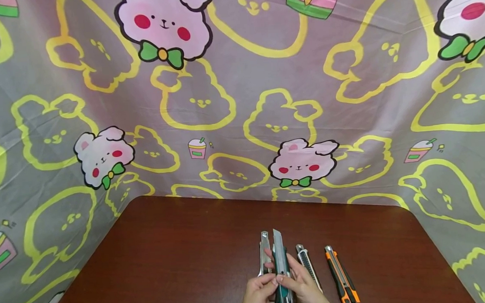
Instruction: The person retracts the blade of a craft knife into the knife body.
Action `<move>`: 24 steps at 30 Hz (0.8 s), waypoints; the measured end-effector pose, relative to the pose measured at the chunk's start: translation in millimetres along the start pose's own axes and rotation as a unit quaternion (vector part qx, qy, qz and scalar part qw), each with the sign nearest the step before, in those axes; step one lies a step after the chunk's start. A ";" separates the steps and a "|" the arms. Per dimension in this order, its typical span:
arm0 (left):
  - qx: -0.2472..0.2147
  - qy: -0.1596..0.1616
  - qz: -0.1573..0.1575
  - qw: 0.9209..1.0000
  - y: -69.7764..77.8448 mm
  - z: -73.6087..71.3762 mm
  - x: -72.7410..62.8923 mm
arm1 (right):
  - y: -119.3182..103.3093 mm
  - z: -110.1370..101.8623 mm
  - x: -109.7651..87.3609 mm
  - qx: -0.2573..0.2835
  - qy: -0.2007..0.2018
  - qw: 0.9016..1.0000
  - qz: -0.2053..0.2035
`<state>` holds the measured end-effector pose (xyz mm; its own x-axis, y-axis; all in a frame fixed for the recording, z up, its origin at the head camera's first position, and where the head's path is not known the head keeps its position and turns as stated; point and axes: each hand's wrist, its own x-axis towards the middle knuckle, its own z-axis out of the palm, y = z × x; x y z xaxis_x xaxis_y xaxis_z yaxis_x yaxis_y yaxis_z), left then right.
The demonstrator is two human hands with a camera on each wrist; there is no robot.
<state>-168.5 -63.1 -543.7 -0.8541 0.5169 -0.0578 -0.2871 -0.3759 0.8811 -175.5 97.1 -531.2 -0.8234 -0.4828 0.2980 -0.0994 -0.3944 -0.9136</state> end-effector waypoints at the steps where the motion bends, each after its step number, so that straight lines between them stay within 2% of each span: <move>1: -0.001 -0.002 -0.001 1.000 0.4 0.0 -0.1 | -0.2 0.2 -0.1 0.001 -0.001 1.000 0.001; 9: -0.006 -0.006 0.000 1.000 2.7 0.5 -1.7 | -2.1 2.1 -0.6 0.003 -0.003 1.000 0.009; 24: -0.012 0.000 0.006 1.000 3.8 -2.1 -1.2 | -6.1 4.7 -1.3 0.009 -0.007 0.998 0.057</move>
<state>-169.6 -66.8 -541.3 -0.8574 0.5125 -0.0471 -0.2872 -0.4003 0.8702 -171.2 96.5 -524.7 -0.8214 -0.5354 0.1967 0.0045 -0.3510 -0.9364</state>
